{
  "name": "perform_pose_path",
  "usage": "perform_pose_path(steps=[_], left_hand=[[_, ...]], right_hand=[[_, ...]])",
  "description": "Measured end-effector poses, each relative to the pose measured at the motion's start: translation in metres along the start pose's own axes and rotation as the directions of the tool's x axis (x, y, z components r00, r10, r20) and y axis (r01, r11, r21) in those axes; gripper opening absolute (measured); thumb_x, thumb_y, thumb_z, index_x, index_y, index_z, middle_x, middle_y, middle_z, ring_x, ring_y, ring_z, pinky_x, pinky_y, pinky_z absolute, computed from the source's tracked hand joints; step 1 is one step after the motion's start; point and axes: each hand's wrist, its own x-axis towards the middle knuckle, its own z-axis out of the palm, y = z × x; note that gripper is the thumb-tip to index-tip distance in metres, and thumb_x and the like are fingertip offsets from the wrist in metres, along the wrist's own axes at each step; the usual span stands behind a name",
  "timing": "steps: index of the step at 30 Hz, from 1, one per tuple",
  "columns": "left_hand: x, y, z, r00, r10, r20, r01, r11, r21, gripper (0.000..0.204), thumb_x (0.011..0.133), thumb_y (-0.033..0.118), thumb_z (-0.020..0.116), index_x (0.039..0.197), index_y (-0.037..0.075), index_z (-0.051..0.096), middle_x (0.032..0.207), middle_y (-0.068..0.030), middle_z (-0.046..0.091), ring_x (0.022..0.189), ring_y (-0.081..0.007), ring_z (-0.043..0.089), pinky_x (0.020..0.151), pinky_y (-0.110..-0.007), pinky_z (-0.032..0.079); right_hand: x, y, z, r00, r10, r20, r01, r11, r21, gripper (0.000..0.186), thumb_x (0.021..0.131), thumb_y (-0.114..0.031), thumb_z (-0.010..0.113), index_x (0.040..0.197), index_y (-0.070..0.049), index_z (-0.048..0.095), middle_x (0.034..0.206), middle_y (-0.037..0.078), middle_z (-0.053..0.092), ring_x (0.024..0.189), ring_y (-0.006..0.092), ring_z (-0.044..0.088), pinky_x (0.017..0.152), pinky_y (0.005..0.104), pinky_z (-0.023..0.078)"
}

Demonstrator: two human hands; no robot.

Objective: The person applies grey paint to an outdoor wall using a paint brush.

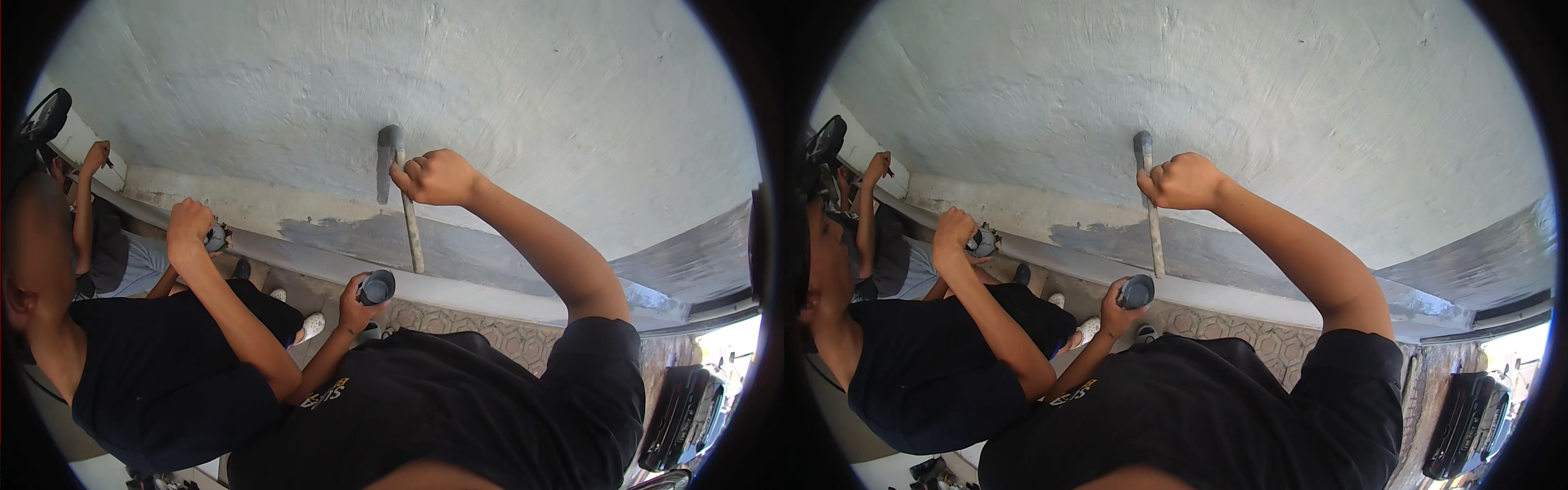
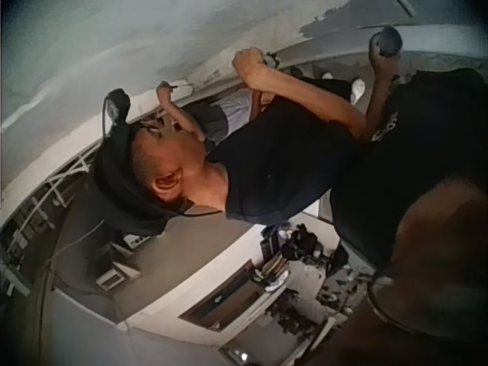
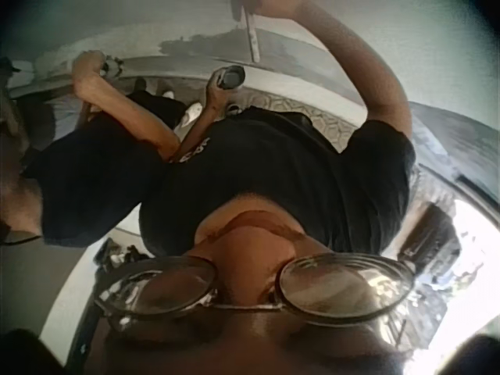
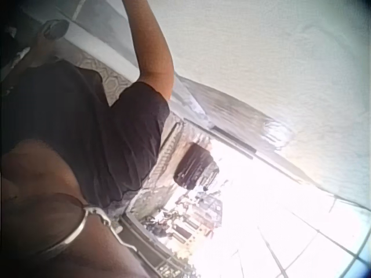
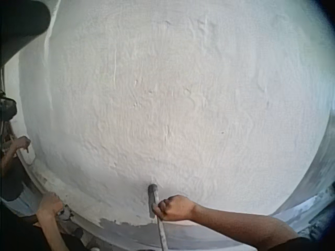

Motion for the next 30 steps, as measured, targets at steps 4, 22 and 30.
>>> perform_pose_path(steps=[4, 22, 30], left_hand=[[0.007, -0.003, 0.003, 0.999, -0.026, 0.027, 0.026, 1.0, -0.016, 0.074, 0.067, 0.011, 0.091, 0.131, 0.004, 0.054, 0.127, -0.0155, 0.061, 0.113, -0.0269, 0.065, 0.087, -0.039, 0.06], [0.02, -0.004, 0.006, 1.0, 0.028, -0.013, -0.028, 0.998, -0.054, 0.074, 0.065, 0.02, 0.095, 0.126, 0.004, 0.057, 0.121, -0.0168, 0.064, 0.114, -0.0294, 0.064, 0.091, -0.04, 0.056], [0.025, 0.002, 0.006, 0.999, 0.031, -0.017, -0.031, 0.999, -0.024, 0.074, 0.065, 0.023, 0.095, 0.126, 0.004, 0.058, 0.121, -0.0163, 0.065, 0.111, -0.0293, 0.065, 0.091, -0.04, 0.056]], right_hand=[[0.022, 0.032, -0.047, 0.999, -0.021, -0.033, 0.018, 0.995, -0.102, 0.022, 0.081, -0.013, 0.068, 0.098, 0.001, 0.065, 0.053, 0.001, 0.048, 0.045, 0.0141, 0.058, 0.04, 0.029, 0.048], [0.129, 0.171, -0.253, 0.991, 0.119, 0.056, -0.071, 0.842, -0.534, 0.014, 0.098, -0.017, 0.062, 0.095, -0.003, 0.062, 0.064, 0.009, 0.064, 0.054, 0.0212, 0.066, 0.047, 0.0336, 0.055], [0.153, 0.204, -0.315, 0.978, 0.11, -0.176, -0.191, 0.809, -0.556, 0.01, 0.097, -0.015, 0.059, 0.099, -0.006, 0.064, 0.068, 0.01, 0.067, 0.06, 0.0223, 0.07, 0.051, 0.0368, 0.057]])
